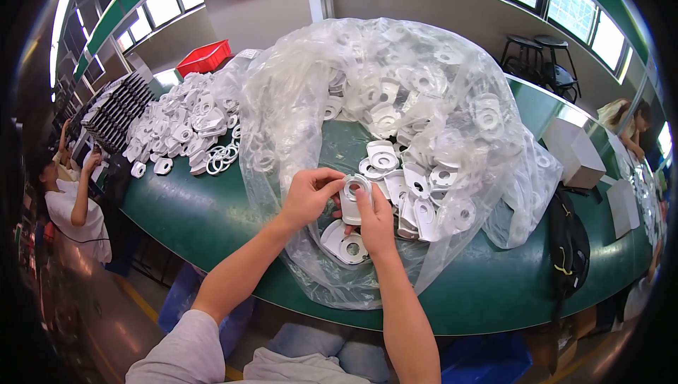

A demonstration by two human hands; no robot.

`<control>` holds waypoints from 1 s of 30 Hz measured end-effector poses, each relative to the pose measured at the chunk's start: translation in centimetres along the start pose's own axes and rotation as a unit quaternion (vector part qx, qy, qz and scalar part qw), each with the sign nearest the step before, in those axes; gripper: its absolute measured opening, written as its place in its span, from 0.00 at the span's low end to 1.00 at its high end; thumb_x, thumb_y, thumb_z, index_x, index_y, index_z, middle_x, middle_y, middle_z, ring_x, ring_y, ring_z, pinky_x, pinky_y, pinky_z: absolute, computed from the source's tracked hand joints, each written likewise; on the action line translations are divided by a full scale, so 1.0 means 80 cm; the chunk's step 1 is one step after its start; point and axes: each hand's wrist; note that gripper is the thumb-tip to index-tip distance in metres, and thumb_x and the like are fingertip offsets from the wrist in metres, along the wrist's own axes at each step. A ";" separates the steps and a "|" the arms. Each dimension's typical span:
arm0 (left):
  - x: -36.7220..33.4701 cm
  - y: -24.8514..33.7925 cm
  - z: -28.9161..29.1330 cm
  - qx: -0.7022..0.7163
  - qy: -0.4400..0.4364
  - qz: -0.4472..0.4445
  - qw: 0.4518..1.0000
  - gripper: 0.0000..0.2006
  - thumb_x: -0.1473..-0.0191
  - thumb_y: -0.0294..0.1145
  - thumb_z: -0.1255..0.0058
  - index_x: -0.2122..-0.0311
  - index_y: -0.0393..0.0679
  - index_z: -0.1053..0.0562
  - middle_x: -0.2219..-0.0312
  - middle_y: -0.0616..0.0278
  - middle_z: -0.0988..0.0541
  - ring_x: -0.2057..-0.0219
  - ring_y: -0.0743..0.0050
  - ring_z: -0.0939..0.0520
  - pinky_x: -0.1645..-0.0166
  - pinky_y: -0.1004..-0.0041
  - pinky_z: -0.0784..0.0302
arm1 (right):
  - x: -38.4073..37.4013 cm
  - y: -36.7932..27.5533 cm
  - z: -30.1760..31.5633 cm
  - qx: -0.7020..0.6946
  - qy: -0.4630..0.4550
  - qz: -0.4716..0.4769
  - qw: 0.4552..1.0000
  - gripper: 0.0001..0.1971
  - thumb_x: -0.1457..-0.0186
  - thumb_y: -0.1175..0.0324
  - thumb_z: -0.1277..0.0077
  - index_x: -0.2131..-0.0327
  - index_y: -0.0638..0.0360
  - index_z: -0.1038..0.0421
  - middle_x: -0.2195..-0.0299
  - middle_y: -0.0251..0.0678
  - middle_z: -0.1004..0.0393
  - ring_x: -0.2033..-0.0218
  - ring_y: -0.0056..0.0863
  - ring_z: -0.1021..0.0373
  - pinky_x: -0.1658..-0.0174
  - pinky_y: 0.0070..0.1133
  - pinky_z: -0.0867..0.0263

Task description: Assemble small white plastic components at a factory workbench.

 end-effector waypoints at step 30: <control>0.002 0.020 0.016 -0.131 -0.052 -0.098 0.985 0.06 0.52 0.24 0.47 0.69 0.32 0.24 0.79 0.61 0.24 0.75 0.82 0.25 0.69 0.80 0.31 | 0.007 -0.001 -0.010 0.099 0.014 0.013 0.995 0.18 0.37 0.61 0.64 0.71 0.65 0.32 0.80 0.34 0.29 0.85 0.20 0.32 0.82 0.17 0.33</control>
Point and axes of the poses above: each hand's wrist, its own x-axis away from the middle knuckle, its own z-axis out of the back of the hand, y = z × x
